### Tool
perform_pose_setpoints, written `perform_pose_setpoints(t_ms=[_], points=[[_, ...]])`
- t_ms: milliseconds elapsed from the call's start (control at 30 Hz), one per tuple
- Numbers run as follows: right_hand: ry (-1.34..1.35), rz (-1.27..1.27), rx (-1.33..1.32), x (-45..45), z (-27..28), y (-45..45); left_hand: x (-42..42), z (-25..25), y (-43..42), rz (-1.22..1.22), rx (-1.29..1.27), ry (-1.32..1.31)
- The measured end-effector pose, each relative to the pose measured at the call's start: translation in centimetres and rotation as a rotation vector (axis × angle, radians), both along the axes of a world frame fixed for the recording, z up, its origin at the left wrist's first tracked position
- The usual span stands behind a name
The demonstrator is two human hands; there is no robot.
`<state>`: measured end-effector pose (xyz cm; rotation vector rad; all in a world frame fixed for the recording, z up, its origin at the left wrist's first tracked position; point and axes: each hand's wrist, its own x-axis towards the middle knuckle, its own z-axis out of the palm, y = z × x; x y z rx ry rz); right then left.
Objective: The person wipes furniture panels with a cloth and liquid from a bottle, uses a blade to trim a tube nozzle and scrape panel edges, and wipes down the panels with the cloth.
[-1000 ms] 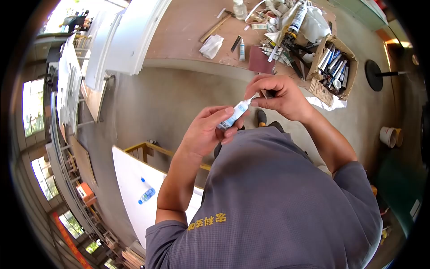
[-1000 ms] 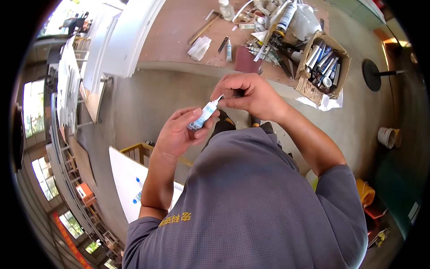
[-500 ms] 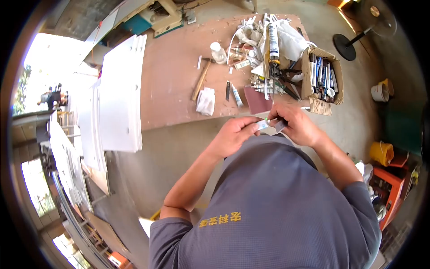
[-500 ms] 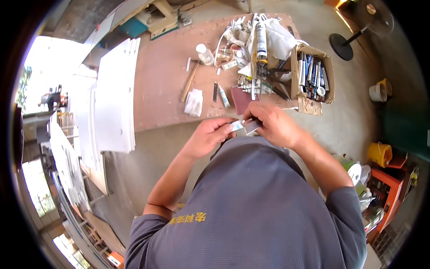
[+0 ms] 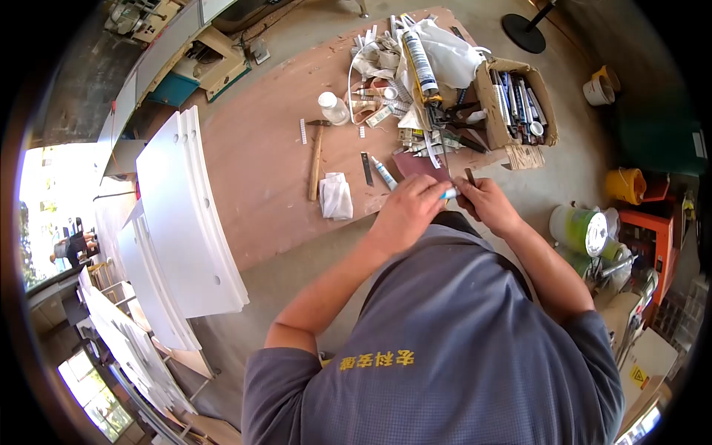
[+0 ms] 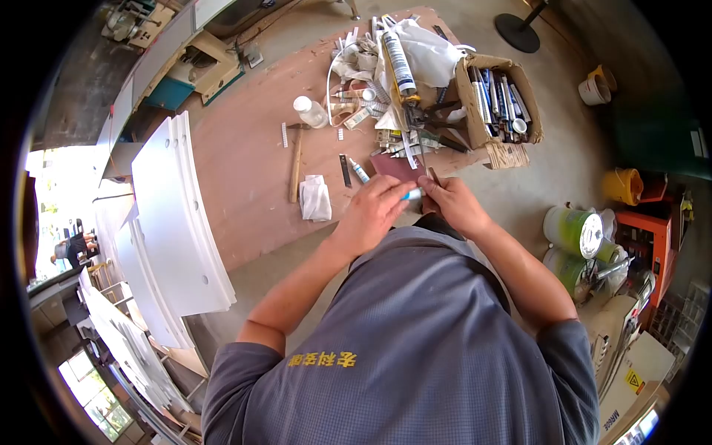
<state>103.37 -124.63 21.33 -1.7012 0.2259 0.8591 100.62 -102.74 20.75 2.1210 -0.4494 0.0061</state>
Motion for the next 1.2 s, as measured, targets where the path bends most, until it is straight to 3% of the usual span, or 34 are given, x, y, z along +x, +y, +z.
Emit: perform_pose_setpoints(t_ms=[33, 133, 167, 300, 367, 400, 467, 533, 567, 633, 700, 733, 767, 833, 867, 933, 1200], points=[[-0.155, -0.016, -0.108, -0.1, -0.4, -0.5, 1.5, -3.0, 1.0, 0.052, 0.039, 0.061], [-0.065, -0.031, -0.122, -0.4, -0.7, -3.8, 4.9, -14.4, 6.0, 0.350, 0.357, 0.052], [-0.029, -0.066, -0.136, -0.8, -0.6, -5.3, 6.3, -13.9, 5.7, 0.377, 0.503, 0.057], [0.007, -0.077, -0.175, -1.8, -0.7, -7.3, 10.6, -13.8, 3.9, 0.349, 0.485, -0.091], [0.002, -0.111, -0.178, -2.5, -0.7, -8.3, 14.8, -15.6, 2.0, 0.274, 0.581, 0.152], [-0.010, -0.101, -0.184, -2.5, -0.7, -8.3, 16.6, -15.4, 1.7, 0.274, 0.579, 0.152], [-0.003, -0.137, -0.173, -3.2, -0.6, -8.8, 20.3, -14.7, 0.9, 0.008, 0.680, 0.238], [-0.004, -0.157, -0.174, -3.6, -0.2, -9.6, 22.4, -15.8, 0.4, 0.126, 0.592, 0.170], [0.003, -0.186, -0.171, -3.9, -0.2, -10.0, 26.4, -15.1, 0.4, 0.101, 0.263, 0.428], [0.006, -0.205, -0.179, -4.2, -0.1, -10.7, 27.1, -15.9, 0.2, 0.101, 0.257, 0.442], [0.029, -0.252, -0.216, -4.5, -0.1, -11.0, 28.3, -17.7, 0.0, 0.128, -0.517, 0.658], [0.026, -0.264, -0.221, -4.7, 0.0, -11.0, 28.3, -19.3, 0.4, 0.076, -0.551, 0.577], [0.030, -0.272, -0.213, -4.8, -0.3, -11.0, 26.5, -18.2, 1.7, 0.085, 0.180, 0.405], [0.005, -0.317, -0.185, -5.2, -0.8, -11.3, 25.0, -17.2, 2.2, 0.065, 0.416, 0.356], [0.010, -0.320, -0.183, -5.3, -1.1, -11.4, 23.6, -17.9, 2.7, 0.062, 0.419, 0.359], [0.016, -0.331, -0.185, -5.4, -1.5, -11.4, 21.2, -20.1, 3.8, -0.110, 0.561, 0.037], [0.011, -0.176, -0.260, -3.3, 0.1, -9.3, 19.5, -17.3, 2.7, -0.027, 0.737, 0.026]])
